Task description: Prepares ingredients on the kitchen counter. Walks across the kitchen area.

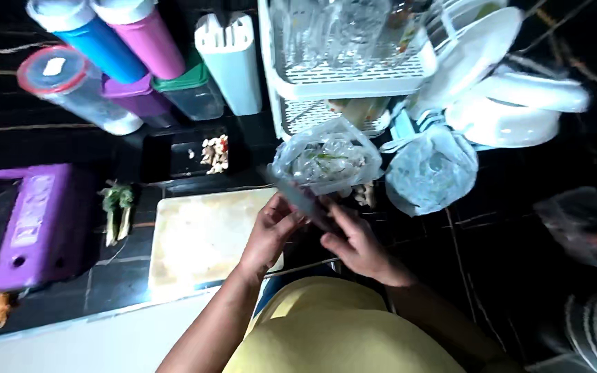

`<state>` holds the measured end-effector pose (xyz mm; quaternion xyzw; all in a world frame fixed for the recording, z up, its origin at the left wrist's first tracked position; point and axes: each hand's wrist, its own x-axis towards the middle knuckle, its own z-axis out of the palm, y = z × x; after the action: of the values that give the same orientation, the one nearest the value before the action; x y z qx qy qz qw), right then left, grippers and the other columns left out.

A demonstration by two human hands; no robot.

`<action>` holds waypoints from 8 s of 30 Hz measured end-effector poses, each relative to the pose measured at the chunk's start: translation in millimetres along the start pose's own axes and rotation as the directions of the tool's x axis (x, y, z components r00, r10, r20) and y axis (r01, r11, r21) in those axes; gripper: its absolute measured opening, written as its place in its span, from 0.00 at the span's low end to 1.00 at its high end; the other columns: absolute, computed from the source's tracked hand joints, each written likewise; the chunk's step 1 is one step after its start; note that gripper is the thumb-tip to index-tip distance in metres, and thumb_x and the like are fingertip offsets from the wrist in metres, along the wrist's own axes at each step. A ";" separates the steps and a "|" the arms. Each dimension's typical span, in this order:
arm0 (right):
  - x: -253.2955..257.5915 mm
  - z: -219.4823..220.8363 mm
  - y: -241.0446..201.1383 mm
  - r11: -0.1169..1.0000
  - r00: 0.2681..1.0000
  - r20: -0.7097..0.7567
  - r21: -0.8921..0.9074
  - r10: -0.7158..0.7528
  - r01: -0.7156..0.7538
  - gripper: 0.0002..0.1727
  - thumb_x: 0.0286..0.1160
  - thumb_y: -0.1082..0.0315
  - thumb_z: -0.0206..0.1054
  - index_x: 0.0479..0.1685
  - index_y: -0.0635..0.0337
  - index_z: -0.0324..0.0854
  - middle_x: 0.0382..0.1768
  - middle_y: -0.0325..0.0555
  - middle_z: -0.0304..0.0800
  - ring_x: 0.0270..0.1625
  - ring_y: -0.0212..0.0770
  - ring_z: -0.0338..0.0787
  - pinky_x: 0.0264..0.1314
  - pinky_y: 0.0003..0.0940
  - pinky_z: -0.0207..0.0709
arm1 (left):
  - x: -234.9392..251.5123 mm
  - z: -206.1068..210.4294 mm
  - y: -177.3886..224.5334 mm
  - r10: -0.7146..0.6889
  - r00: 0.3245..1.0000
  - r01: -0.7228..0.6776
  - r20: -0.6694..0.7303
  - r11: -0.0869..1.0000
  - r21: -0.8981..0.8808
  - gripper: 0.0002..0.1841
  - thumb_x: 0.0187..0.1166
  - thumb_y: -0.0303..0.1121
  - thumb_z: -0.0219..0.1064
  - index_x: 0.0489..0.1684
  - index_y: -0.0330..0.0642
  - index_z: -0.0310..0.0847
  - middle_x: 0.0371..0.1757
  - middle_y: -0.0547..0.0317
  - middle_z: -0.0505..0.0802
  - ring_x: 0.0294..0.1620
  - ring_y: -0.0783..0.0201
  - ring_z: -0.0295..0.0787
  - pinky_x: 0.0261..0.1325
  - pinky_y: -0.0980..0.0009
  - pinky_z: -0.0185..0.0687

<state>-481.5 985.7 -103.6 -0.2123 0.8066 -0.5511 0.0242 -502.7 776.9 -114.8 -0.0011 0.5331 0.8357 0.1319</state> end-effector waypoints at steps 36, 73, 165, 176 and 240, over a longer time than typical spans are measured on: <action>18.6 -8.0 -5.1 0.992 0.989 -0.079 0.041 0.124 -0.121 0.40 0.80 0.47 0.69 0.88 0.58 0.67 0.70 0.51 0.87 0.67 0.35 0.87 0.72 0.37 0.83 | 41.5 7.3 14.5 0.053 0.987 -0.074 0.154 0.988 0.136 0.23 0.79 0.30 0.69 0.73 0.34 0.77 0.55 0.50 0.94 0.55 0.59 0.93 0.62 0.60 0.90; 74.1 -44.3 7.8 0.299 0.854 0.263 0.857 0.449 -0.421 0.22 0.81 0.43 0.66 0.57 0.50 0.78 0.35 0.43 0.86 0.16 0.29 0.78 0.18 0.20 0.77 | 64.7 -11.7 3.5 0.032 0.985 0.012 0.168 0.966 -0.260 0.21 0.82 0.43 0.63 0.67 0.43 0.83 0.49 0.52 0.94 0.40 0.66 0.92 0.45 0.70 0.90; 90.5 -47.5 47.0 0.852 0.910 -0.049 -0.334 0.412 -0.403 0.30 0.92 0.50 0.56 0.91 0.38 0.64 0.71 0.56 0.84 0.63 0.58 0.88 0.66 0.65 0.78 | 47.1 3.6 13.7 -0.102 0.995 0.102 0.006 0.977 -0.185 0.24 0.88 0.29 0.54 0.84 0.44 0.65 0.53 0.50 0.90 0.45 0.61 0.92 0.54 0.65 0.91; 68.9 -30.4 3.1 0.948 0.995 0.099 -0.314 -0.029 0.058 0.34 0.84 0.45 0.63 0.87 0.47 0.71 0.57 0.52 0.89 0.54 0.44 0.90 0.57 0.47 0.86 | 42.8 11.3 13.6 0.135 0.991 -0.128 -0.022 0.974 0.187 0.18 0.76 0.22 0.66 0.64 0.42 0.83 0.49 0.59 0.94 0.40 0.69 0.90 0.44 0.72 0.89; 94.2 -38.6 -9.7 0.883 0.889 0.084 0.104 0.451 -0.458 0.24 0.90 0.47 0.56 0.80 0.39 0.78 0.19 0.42 0.73 0.09 0.33 0.61 0.09 0.26 0.59 | 57.0 2.8 -10.2 0.048 0.978 0.015 -0.205 0.956 0.293 0.40 0.73 0.25 0.71 0.89 0.51 0.60 0.81 0.48 0.74 0.63 0.53 0.85 0.57 0.55 0.88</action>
<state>-574.6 982.0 -61.4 -0.0315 0.7980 -0.5715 0.1886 -555.0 796.0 -130.8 -0.0652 0.6620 0.7436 0.0667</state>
